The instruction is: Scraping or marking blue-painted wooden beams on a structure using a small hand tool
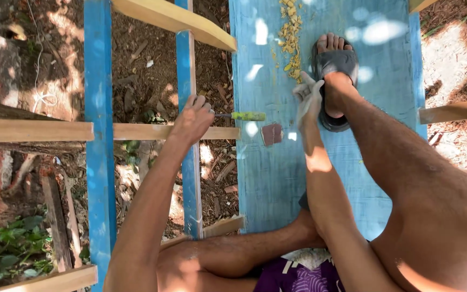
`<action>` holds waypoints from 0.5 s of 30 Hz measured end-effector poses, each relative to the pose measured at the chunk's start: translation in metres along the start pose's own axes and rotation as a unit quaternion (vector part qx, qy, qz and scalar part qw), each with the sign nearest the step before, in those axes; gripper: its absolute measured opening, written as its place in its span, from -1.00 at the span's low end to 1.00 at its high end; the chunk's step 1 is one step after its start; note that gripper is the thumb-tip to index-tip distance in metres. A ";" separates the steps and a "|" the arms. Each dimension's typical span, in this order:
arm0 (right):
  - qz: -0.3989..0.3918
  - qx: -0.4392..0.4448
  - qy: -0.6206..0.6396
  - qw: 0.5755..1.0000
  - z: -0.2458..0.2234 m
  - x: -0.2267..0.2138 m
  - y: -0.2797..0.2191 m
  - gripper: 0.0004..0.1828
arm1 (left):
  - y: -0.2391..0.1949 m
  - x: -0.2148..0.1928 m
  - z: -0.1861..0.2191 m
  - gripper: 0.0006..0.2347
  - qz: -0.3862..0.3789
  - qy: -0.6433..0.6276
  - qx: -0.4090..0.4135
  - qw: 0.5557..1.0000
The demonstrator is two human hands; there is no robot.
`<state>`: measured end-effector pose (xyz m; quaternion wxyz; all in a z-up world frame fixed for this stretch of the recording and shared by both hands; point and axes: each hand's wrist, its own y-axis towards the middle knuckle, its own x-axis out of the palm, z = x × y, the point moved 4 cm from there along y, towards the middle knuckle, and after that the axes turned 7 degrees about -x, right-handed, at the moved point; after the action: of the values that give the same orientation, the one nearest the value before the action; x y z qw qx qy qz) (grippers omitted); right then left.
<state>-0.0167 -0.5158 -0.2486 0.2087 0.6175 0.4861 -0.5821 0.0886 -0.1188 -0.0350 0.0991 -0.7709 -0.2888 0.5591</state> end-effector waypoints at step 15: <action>0.023 0.006 0.766 0.642 -0.177 0.051 -0.153 -0.60 | -0.032 -0.022 -0.021 -0.84 0.135 -0.137 -0.075 0.979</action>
<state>-0.0618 -0.2842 -0.2066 -0.2292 0.8548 0.4544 0.1009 0.0924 -0.1013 0.0052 -0.0752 -0.7243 -0.2340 0.6442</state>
